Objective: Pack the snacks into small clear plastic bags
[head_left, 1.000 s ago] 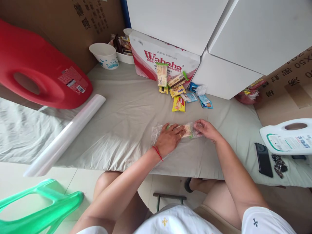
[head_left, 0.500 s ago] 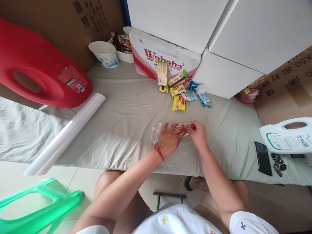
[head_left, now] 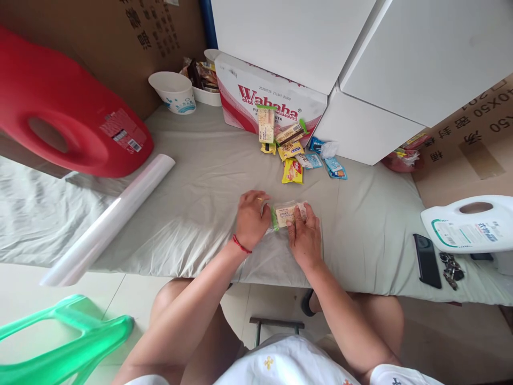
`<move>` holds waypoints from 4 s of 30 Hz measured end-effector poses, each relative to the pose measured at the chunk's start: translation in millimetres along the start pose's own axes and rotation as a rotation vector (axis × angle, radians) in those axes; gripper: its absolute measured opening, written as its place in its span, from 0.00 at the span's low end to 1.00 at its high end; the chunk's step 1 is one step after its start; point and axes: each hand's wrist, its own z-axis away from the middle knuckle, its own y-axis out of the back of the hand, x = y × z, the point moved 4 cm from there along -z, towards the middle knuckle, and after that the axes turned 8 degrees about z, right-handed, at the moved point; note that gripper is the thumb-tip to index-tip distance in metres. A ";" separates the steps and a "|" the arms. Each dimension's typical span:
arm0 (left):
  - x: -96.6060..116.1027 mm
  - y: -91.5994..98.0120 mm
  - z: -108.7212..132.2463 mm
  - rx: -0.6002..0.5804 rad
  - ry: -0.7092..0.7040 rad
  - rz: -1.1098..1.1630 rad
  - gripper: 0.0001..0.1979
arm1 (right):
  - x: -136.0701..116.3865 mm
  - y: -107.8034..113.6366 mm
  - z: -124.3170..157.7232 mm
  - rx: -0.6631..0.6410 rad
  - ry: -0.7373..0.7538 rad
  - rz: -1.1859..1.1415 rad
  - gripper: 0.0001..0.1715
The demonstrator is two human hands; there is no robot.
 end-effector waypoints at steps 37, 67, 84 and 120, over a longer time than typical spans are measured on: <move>41.1 -34.4 1.3 -0.412 0.040 0.005 0.19 | 16.5 4.8 7.1 -0.013 0.011 -0.536 0.24; 23.3 -44.6 1.7 -0.450 -0.204 -0.337 0.28 | 37.3 34.7 0.7 -0.206 0.327 -0.456 0.27; 13.5 -32.2 3.1 -0.437 -0.236 -0.023 0.33 | 44.7 -11.8 -65.4 -0.257 0.235 -0.567 0.15; 6.1 -43.6 9.3 -0.464 -0.377 -0.307 0.27 | 50.4 0.3 -56.6 -0.478 0.671 -0.260 0.44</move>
